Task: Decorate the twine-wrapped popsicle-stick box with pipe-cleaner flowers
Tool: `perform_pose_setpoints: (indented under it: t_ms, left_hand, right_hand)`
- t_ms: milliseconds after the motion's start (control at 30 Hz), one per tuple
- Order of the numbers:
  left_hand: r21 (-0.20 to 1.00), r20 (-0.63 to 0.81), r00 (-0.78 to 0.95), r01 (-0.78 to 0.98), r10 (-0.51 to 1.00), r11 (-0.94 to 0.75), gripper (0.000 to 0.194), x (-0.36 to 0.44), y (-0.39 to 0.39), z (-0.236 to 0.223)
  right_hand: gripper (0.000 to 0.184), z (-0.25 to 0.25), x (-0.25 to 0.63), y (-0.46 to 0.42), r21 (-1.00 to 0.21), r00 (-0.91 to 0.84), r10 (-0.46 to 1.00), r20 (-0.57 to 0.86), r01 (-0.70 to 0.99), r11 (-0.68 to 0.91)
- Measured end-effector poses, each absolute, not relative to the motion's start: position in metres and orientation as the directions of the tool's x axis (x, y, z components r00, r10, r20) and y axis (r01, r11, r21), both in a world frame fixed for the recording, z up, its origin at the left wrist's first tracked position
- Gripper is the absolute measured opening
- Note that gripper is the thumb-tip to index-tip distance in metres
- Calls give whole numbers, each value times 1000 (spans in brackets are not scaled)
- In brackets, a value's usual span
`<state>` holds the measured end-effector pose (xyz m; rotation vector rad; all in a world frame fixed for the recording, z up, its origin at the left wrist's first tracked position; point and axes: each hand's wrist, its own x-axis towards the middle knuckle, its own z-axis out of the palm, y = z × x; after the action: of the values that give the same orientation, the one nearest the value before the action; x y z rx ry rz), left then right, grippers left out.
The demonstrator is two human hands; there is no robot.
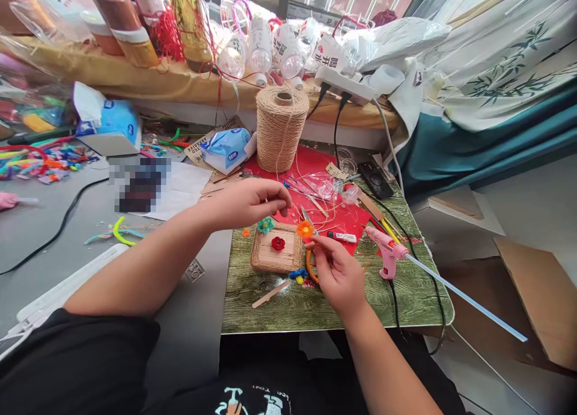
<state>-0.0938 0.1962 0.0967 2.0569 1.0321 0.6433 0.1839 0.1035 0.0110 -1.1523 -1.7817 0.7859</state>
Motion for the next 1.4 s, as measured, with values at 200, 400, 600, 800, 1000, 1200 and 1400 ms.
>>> perform_pose_setpoints:
  t_ms: [200, 400, 600, 800, 1000, 1200, 1400]
  left_hand:
    - [759, 35, 564, 522, 825, -390, 28, -73, 202, 68]
    - [819, -52, 600, 483, 798, -310, 23, -57, 203, 63]
    - [797, -144, 521, 565, 841, -213, 22, -45, 203, 63]
    - [749, -175, 454, 637, 874, -182, 20, -39, 200, 64]
    - [769, -192, 439, 623, 878, -143, 22, -36, 201, 62]
    - [777, -182, 439, 613, 880, -145, 23, -34, 199, 63]
    - [751, -113, 474, 617, 873, -238, 23, -35, 192, 67]
  right_hand:
    - [30, -20, 190, 137, -734, -263, 871, 415, 469, 491]
    - [31, -23, 188, 137, -725, -264, 857, 443, 458, 515]
    - [34, -24, 187, 139, -707, -252, 851, 461, 475, 524]
    - [28, -19, 183, 137, -689, -168, 819, 549, 463, 558]
    - [29, -14, 184, 134, -666, -176, 770, 614, 408, 624]
    - [37, -15, 184, 132, -634, -233, 756, 612, 428, 645]
    - [47, -17, 187, 127, -549, -337, 714, 614, 468, 693]
